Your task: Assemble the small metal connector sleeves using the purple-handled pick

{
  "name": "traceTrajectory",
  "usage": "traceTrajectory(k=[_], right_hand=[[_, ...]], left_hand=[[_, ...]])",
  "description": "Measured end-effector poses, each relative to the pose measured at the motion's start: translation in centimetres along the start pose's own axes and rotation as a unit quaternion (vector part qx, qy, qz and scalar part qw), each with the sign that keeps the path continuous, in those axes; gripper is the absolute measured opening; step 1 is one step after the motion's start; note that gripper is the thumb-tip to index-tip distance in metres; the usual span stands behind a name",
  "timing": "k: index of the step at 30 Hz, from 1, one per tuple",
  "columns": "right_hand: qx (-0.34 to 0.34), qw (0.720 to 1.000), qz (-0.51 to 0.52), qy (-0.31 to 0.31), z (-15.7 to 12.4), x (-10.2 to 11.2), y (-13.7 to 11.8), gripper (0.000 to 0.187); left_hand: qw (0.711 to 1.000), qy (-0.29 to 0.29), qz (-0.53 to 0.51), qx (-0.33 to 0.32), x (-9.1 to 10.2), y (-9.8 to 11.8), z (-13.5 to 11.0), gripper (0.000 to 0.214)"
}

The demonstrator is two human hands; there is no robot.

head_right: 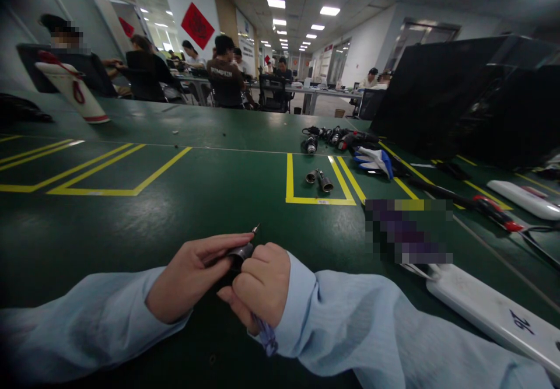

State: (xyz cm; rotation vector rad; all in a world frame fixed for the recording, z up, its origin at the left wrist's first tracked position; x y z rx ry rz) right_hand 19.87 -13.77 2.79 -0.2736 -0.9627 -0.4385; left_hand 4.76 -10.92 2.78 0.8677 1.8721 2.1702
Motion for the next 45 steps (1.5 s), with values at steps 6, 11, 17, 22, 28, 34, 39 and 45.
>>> traceTrajectory(k=[6,11,17,22,28,34,39,45], right_hand=[[0.007,1.0,-0.001,-0.004,0.2,0.0,-0.1,0.033],[0.006,1.0,0.006,-0.005,0.4,0.3,-0.1,0.031],[-0.019,0.98,0.197,0.009,-0.1,2.0,-1.6,0.033],[0.152,0.952,0.24,-0.117,-1.4,-0.2,-3.7,0.012],[0.246,0.954,0.07,-0.157,-2.4,-4.4,-3.6,0.029],[0.19,0.946,0.142,-0.221,-2.4,-3.3,-1.9,0.017],[0.152,0.956,0.158,-0.192,-3.1,-2.2,1.1,0.008],[0.143,0.961,0.21,-0.105,-3.6,-2.7,4.9,0.013]], left_hand=[[1.0,-0.001,-0.001,0.006,-0.1,0.3,0.1,0.04],[1.0,-0.002,-0.01,0.002,0.0,0.3,0.2,0.038],[0.999,0.037,-0.034,0.01,0.7,-0.7,0.8,0.031],[0.997,0.056,-0.05,0.022,1.4,-1.4,1.6,0.028],[0.996,0.049,-0.065,0.036,1.6,-1.8,2.0,0.029],[0.996,0.052,-0.063,0.037,1.9,-1.7,2.0,0.028],[0.995,0.056,-0.066,0.047,2.1,-1.5,2.2,0.03],[0.996,0.06,-0.051,0.048,1.9,-1.2,2.2,0.03]])
Point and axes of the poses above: each hand's wrist, its own z-axis towards the middle knuckle, its own x-axis out of the back of the hand, y = z × x, the point moved 1 cm from there along z, towards the middle knuckle, and after that the axes turned 12 degrees about -y, right-handed, at the moved point
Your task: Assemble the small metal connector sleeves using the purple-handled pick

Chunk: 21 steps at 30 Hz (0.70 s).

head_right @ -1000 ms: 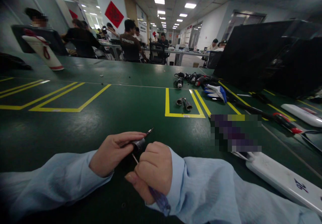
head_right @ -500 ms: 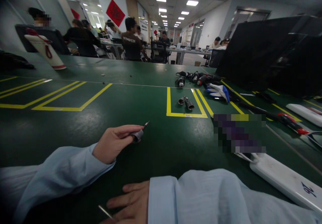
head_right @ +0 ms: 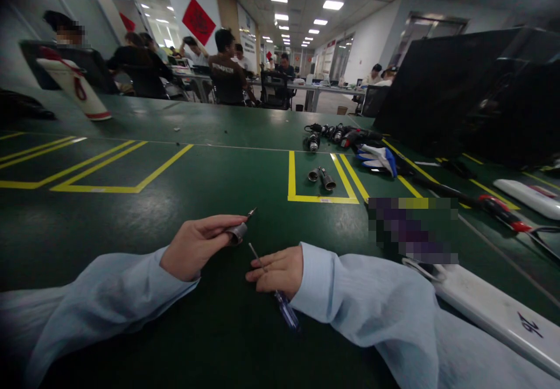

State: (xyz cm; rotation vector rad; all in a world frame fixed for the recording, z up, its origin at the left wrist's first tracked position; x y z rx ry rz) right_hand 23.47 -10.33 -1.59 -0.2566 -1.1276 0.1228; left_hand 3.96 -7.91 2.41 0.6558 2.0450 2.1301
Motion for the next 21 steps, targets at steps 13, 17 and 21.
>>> traceTrajectory(k=[13,17,21], right_hand=[[-0.34,0.824,0.396,0.22,0.4,2.5,-2.4,0.036],[-0.34,0.792,0.463,0.208,0.5,1.6,-2.2,0.037],[-0.364,0.775,0.479,0.194,0.6,1.6,-2.4,0.038]], left_hand=[[0.998,-0.034,0.022,-0.049,0.1,-1.3,-0.2,0.029],[0.998,-0.038,0.024,-0.048,-0.1,-1.0,-0.3,0.029],[0.998,-0.037,0.022,-0.043,-0.4,-0.5,-0.5,0.027]])
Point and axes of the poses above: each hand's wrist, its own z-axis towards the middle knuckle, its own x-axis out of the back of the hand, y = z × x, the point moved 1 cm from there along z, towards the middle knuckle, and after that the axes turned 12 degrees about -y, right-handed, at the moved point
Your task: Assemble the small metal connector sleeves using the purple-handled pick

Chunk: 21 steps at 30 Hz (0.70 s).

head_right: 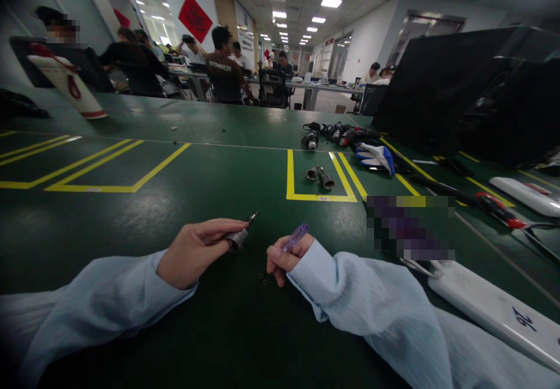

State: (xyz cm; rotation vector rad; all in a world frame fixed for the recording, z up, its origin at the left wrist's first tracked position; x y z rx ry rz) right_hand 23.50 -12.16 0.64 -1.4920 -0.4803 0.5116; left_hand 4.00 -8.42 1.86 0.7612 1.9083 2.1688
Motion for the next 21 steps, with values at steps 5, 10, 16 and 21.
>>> traceTrajectory(k=[5,10,16,21], right_hand=[[-0.022,1.0,-0.014,-0.006,-0.15,-0.06,-0.41,0.04],[-0.071,0.997,-0.033,0.007,-0.04,-0.3,-0.66,0.043],[-0.028,0.99,-0.137,-0.013,0.07,-0.02,-0.51,0.041],[0.184,0.952,-0.241,-0.05,0.3,0.25,-0.29,0.029]], left_hand=[[1.0,0.001,-0.012,0.005,-0.13,0.04,0.01,0.028],[0.999,-0.008,-0.048,0.025,-0.14,0.01,-0.04,0.031],[0.984,-0.068,-0.162,0.026,-0.46,-0.12,-0.48,0.04],[0.977,-0.057,-0.201,0.04,-0.62,-0.15,-0.74,0.04]])
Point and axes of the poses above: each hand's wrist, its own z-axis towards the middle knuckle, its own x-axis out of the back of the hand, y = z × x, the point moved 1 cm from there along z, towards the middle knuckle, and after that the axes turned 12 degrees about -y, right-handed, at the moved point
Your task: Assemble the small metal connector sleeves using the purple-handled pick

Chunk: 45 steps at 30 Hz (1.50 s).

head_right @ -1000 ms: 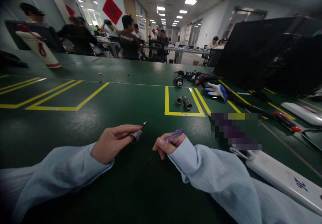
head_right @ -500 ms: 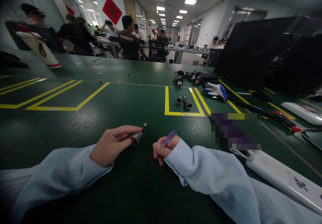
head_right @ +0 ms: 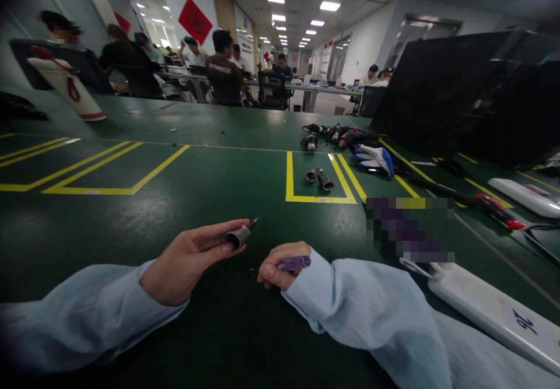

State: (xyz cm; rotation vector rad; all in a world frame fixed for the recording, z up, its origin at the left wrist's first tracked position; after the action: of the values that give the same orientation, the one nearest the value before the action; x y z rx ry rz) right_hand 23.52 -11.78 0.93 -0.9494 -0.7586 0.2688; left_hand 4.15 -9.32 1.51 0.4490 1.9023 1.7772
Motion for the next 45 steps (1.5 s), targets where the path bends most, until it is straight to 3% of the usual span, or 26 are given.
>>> traceTrajectory(k=[4,8,16,24,32,41,45], right_hand=[[0.113,0.992,-0.049,0.034,0.2,0.0,-0.8,0.028],[0.179,0.97,-0.155,0.06,0.5,-0.2,-2.2,0.024],[0.154,0.912,-0.38,0.008,1.6,-1.4,-2.5,0.02],[0.128,0.884,-0.449,0.008,2.0,-1.4,-2.4,0.024],[0.131,0.887,-0.442,0.018,2.1,-1.5,-2.3,0.027],[0.135,0.924,-0.356,0.04,1.8,-1.1,-2.6,0.024],[0.119,0.927,-0.352,0.039,2.0,-1.3,-2.3,0.026]], left_hand=[[1.0,0.016,0.024,0.002,-0.1,0.3,0.0,0.04],[0.994,0.035,0.1,-0.034,-0.3,0.5,0.1,0.036],[0.971,0.033,0.232,-0.056,-1.0,0.9,-0.1,0.037],[0.968,0.049,0.237,-0.069,-1.3,1.0,0.0,0.032],[0.97,0.049,0.228,-0.065,-1.3,1.4,-0.1,0.033],[0.976,0.043,0.207,-0.048,-1.2,1.1,-0.2,0.038],[0.975,0.036,0.21,-0.06,-1.1,0.7,-0.1,0.038]])
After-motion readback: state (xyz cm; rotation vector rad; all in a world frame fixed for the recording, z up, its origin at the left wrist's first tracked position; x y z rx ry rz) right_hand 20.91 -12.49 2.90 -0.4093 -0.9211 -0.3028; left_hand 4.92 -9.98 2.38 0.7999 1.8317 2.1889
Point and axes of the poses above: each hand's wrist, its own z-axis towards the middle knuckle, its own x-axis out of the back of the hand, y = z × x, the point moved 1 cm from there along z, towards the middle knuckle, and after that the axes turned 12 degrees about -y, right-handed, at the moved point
